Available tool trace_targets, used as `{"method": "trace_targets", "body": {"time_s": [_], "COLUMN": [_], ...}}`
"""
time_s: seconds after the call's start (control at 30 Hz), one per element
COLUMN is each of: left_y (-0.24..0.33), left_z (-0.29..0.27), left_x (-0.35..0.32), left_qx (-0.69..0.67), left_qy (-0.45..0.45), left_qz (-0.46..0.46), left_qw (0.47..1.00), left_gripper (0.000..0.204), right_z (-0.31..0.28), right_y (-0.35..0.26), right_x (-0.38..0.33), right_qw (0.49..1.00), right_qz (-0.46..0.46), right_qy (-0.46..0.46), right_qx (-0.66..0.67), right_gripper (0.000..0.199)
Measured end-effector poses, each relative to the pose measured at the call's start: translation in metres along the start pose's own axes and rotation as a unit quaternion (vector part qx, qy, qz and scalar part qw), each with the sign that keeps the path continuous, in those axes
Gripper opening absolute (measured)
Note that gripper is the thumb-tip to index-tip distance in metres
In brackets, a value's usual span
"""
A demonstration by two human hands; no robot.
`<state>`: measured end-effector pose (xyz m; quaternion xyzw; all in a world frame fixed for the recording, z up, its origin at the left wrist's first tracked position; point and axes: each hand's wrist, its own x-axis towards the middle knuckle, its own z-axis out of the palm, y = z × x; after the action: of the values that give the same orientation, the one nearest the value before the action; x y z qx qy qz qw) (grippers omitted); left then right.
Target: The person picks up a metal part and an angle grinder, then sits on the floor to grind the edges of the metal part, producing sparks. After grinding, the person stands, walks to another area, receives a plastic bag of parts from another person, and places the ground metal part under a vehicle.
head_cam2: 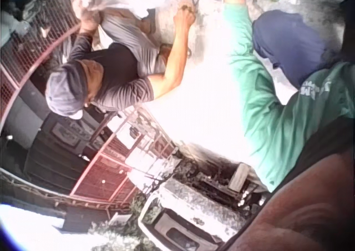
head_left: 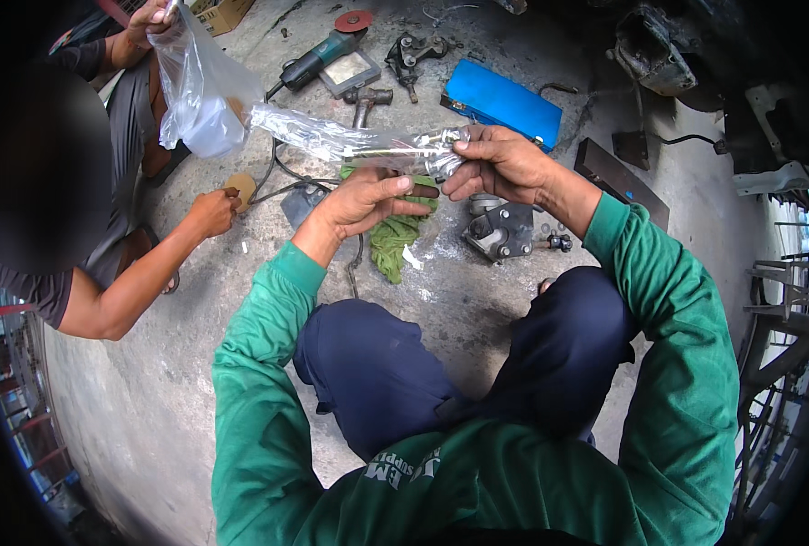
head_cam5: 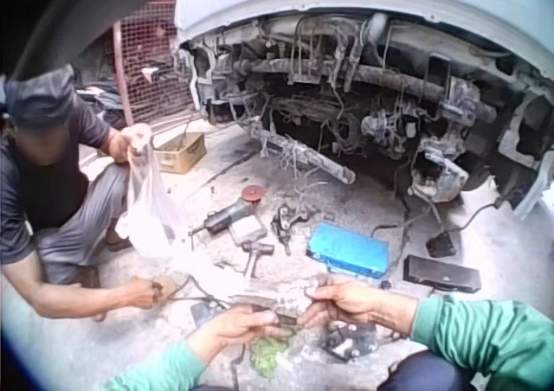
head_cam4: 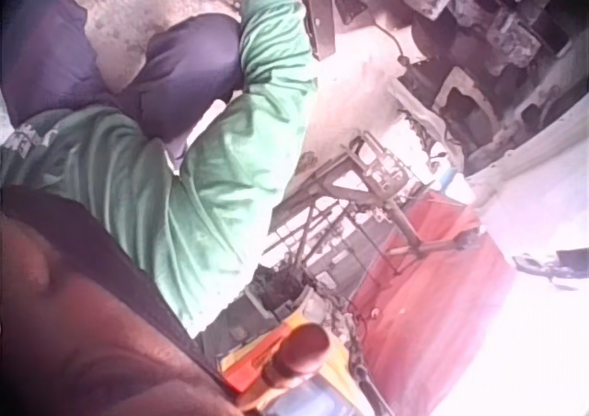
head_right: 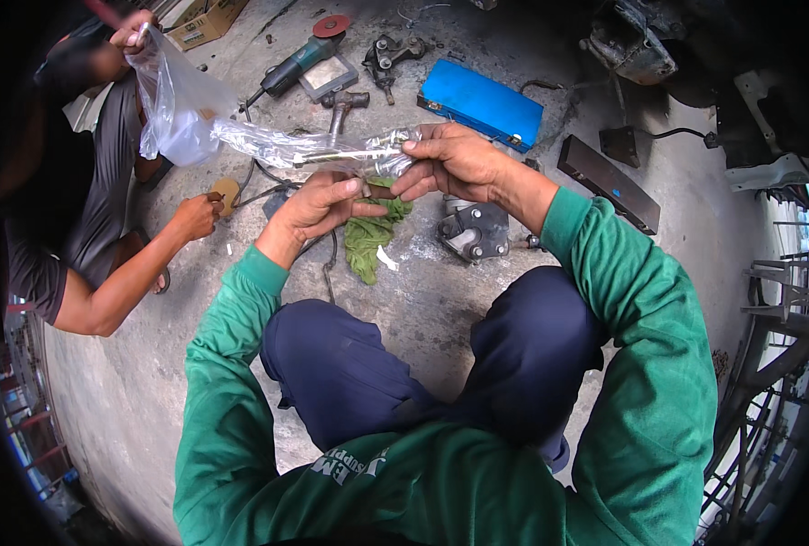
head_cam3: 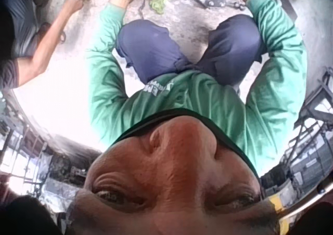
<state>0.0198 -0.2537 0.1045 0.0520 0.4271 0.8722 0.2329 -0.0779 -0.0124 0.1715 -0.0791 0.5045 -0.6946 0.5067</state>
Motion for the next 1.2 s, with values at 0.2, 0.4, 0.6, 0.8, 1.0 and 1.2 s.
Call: {"method": "trace_targets", "body": {"time_s": [0.2,0.4,0.6,0.8,1.0,1.2], "left_y": [-0.009,-0.043,-0.081,-0.069,-0.004,0.005], "left_z": [0.025,0.080,0.081,0.107,0.049,0.081], "left_x": [0.096,0.205,0.325,0.354,0.206,0.107], "left_qx": [0.010,0.027,0.100,0.196,0.616,0.658], "left_qy": [0.133,0.185,0.286,0.314,0.205,0.113], "left_qz": [-0.047,-0.133,-0.152,-0.044,-0.183,-0.381], "left_qw": [0.990,0.973,0.941,0.928,0.738,0.640], "left_gripper": [0.045,0.040,0.053,0.074,0.059,0.057], "right_z": [-0.071,-0.157,-0.248,-0.353,-0.353,-0.426], "right_y": [0.006,0.035,0.013,-0.023,-0.070,-0.076], "right_x": [-0.017,-0.020,0.001,0.047,0.139,0.184], "right_qw": [0.942,0.976,0.967,0.982,0.876,0.754], "right_qz": [0.006,-0.086,-0.026,-0.071,-0.153,-0.305], "right_qy": [0.032,0.161,0.243,0.176,0.342,0.305], "right_qx": [-0.335,-0.121,-0.076,-0.007,-0.303,-0.496], "right_gripper": [0.058,0.082,0.063,0.050,0.062,0.076]}}
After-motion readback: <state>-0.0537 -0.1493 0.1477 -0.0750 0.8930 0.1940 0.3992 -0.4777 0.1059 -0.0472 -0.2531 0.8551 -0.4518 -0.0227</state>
